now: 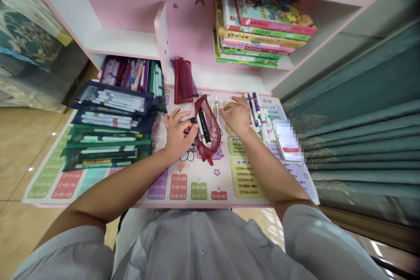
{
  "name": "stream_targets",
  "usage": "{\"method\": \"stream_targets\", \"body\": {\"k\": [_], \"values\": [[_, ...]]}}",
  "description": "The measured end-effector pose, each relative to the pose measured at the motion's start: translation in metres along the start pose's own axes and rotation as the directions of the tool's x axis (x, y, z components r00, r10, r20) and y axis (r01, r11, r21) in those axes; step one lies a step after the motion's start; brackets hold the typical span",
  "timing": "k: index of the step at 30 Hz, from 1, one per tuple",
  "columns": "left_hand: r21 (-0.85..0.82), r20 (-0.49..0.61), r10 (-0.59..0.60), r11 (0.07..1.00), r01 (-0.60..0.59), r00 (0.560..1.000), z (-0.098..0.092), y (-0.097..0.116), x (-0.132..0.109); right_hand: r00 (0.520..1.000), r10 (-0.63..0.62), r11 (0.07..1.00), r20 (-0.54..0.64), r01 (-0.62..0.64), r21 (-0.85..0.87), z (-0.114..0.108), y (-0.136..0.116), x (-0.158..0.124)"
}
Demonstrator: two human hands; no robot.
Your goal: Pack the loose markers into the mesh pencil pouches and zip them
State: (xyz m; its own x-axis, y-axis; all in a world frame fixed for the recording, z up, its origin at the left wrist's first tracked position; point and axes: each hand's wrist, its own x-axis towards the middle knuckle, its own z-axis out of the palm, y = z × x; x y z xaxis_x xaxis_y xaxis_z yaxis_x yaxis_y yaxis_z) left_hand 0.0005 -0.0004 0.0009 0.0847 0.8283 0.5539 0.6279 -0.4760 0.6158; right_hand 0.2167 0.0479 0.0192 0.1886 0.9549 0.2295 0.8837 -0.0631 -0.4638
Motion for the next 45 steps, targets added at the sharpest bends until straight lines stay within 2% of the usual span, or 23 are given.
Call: {"method": "stream_targets", "body": {"k": [5, 12, 17, 20, 22, 27, 32, 39, 45], "values": [[-0.003, 0.017, -0.012, 1.000, 0.012, 1.000, 0.001, -0.002, -0.001, 0.997, 0.007, 0.998, 0.073, -0.003, -0.064, 0.016, 0.006, -0.001], [-0.004, 0.019, -0.022, 1.000, 0.022, 1.000, 0.000, -0.001, 0.000, 0.989, 0.000, 0.988, 0.148, 0.023, -0.152, 0.016, 0.008, -0.001], [0.004, 0.015, -0.028, 1.000, 0.028, 0.999, 0.000, 0.000, 0.000, 0.998, -0.032, 0.997, 0.056, 0.036, -0.062, 0.001, -0.004, -0.003], [0.009, 0.020, -0.027, 1.000, 0.027, 0.999, 0.000, 0.000, 0.000, 0.995, -0.103, 0.995, -0.011, 0.103, 0.011, -0.016, -0.016, -0.011], [0.016, 0.028, -0.030, 0.999, 0.029, 0.999, -0.001, 0.000, 0.000, 0.987, -0.160, 0.985, -0.008, 0.161, 0.057, -0.026, -0.024, -0.017], [0.033, 0.045, -0.052, 0.998, 0.050, 0.998, -0.002, 0.002, 0.000, 0.955, -0.232, 0.972, 0.187, 0.220, 0.080, -0.036, -0.037, -0.028], [0.029, 0.055, -0.063, 0.998, 0.061, 0.997, -0.002, 0.003, 0.000, 0.910, -0.187, 0.980, 0.370, 0.199, 0.007, -0.034, -0.043, -0.031], [0.049, 0.059, -0.056, 0.997, 0.053, 0.997, -0.002, 0.002, 0.001, 0.884, -0.196, 0.971, 0.424, 0.236, -0.043, -0.038, -0.047, -0.033], [0.044, 0.046, -0.048, 0.998, 0.046, 0.998, -0.003, 0.002, 0.000, 0.843, -0.202, 0.962, 0.499, 0.266, -0.061, -0.036, -0.047, -0.032]]}}
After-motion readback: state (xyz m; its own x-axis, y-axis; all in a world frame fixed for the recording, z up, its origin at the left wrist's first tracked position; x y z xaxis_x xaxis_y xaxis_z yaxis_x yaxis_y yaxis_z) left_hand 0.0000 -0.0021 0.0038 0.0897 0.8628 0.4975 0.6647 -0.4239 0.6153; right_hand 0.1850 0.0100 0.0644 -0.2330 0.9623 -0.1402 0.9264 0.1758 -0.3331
